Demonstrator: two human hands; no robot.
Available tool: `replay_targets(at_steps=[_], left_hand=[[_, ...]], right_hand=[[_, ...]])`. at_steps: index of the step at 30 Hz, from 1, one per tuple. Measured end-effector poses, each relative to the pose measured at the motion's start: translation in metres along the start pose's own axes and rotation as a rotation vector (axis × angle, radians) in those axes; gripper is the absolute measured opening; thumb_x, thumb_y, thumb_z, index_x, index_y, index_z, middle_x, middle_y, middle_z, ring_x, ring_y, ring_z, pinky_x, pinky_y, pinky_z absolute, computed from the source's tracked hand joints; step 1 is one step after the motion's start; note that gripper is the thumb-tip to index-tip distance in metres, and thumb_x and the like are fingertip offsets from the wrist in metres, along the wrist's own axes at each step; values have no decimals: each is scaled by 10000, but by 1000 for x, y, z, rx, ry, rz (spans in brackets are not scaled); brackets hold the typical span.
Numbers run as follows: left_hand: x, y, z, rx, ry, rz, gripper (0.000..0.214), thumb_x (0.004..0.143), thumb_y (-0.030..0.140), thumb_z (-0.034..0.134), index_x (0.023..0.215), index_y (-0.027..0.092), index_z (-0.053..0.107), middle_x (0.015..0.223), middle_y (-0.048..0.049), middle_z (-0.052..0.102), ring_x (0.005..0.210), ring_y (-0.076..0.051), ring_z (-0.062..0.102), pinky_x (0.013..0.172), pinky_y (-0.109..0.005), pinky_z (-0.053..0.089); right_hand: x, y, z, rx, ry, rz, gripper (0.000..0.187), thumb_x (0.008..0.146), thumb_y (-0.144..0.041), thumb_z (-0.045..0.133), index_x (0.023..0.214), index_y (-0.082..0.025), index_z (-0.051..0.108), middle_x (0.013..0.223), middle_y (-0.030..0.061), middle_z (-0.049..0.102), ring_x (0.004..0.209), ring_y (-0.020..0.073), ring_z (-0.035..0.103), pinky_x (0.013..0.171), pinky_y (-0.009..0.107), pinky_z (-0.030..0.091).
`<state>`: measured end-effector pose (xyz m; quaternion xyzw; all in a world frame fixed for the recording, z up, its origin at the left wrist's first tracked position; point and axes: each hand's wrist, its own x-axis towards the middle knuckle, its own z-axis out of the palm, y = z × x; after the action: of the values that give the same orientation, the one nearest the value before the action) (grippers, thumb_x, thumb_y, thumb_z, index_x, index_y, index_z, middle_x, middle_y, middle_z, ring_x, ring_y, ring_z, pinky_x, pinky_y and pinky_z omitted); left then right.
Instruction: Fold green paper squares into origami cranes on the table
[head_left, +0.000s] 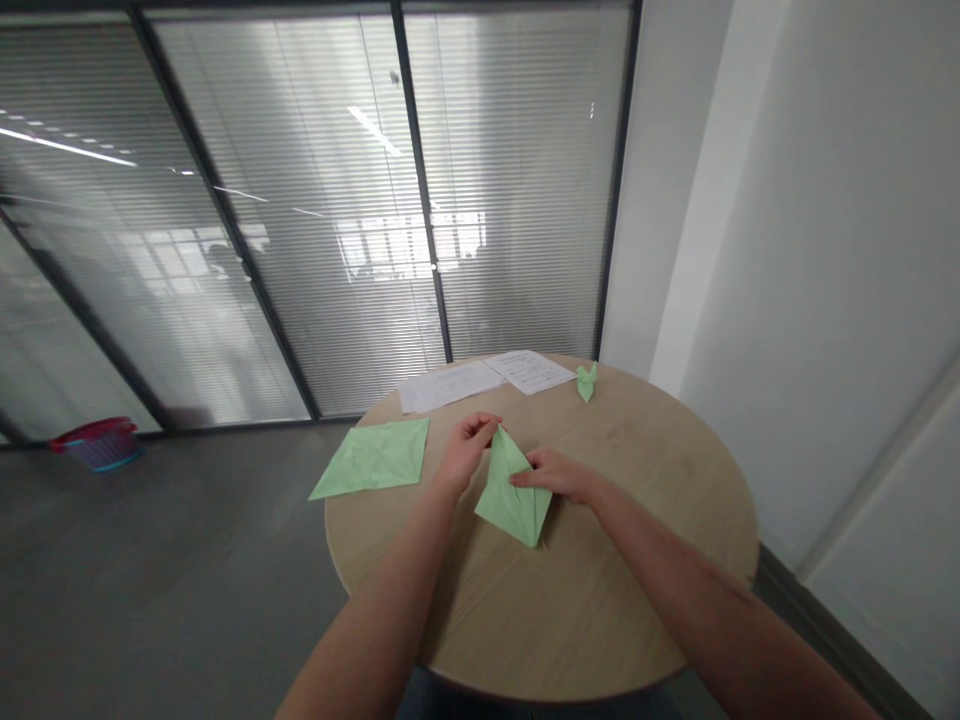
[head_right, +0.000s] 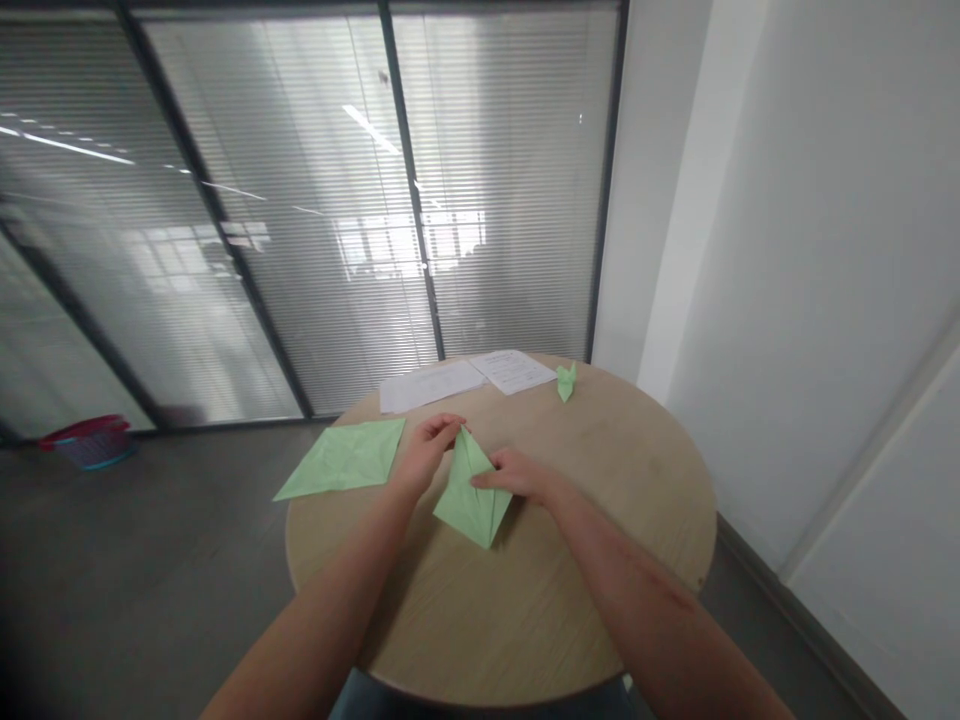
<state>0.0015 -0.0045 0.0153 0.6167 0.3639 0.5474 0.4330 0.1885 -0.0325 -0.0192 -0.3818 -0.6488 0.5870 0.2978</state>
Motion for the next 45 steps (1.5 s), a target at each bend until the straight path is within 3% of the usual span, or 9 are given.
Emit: replay_targets(at_steps=[6,10,14,19,28,32,34,40,45], left_hand=[[1,-1,-2,65,64,3,389,779,508,629,895,141,684,772,-40,632,693,-155,568,646,-272,484],[0,-2,-4,142,-78,50,361,760,467,687,908,138,698,802,-47,659,701,-159,570,631,-262,455],[-1,-1,-4,284,-172,83,333,769,472,672,726,141,679,674,-19,615,635,-145,525,582,-249,400],[0,1,-3,296,-101,43,414,780,531,618,598,159,615,546,9,512,546,-124,449,508,-238,347],[1,1,-6,186,62,-9,349,785,472,608,768,138,708,678,-36,634,612,-150,558,576,-268,465],[1,2,-8,171,151,-15,396,829,505,550,871,138,693,804,-69,656,637,-149,569,555,-266,471],[0,1,-8,181,108,-44,406,836,510,543,944,145,685,853,-77,661,660,-155,581,554,-264,473],[-3,-7,-3,352,-284,-23,344,785,462,643,863,138,726,803,-62,698,671,-178,589,574,-264,434],[-3,-12,-2,521,-236,-46,323,782,424,631,773,114,723,687,-34,669,592,-162,551,515,-246,374]], right_hand=[[0,-2,1,-21,18,-4,373,709,-430,756,922,-124,730,924,100,735,768,213,673,703,308,498],[1,0,2,-20,58,-10,356,726,-425,737,925,-131,721,917,89,734,751,198,663,692,298,489],[2,1,2,-23,54,-34,346,728,-418,733,924,-133,719,915,84,732,744,191,658,703,300,488],[1,2,0,-27,19,6,369,711,-413,750,946,-131,721,916,91,734,751,203,667,699,306,495],[0,3,-2,-45,-52,1,358,722,-421,746,947,-144,740,950,91,741,790,220,683,722,315,508],[3,3,0,-5,35,-33,362,727,-419,738,955,-137,732,981,96,737,795,218,679,730,321,503],[5,3,0,18,110,-52,368,728,-418,734,956,-129,726,980,101,735,783,214,672,722,321,496],[10,7,-5,-68,255,-86,362,753,-444,706,909,-117,713,875,87,724,699,186,630,635,281,449],[10,8,-4,-176,203,-94,339,779,-416,684,955,-128,710,824,58,701,627,141,582,550,235,422]])
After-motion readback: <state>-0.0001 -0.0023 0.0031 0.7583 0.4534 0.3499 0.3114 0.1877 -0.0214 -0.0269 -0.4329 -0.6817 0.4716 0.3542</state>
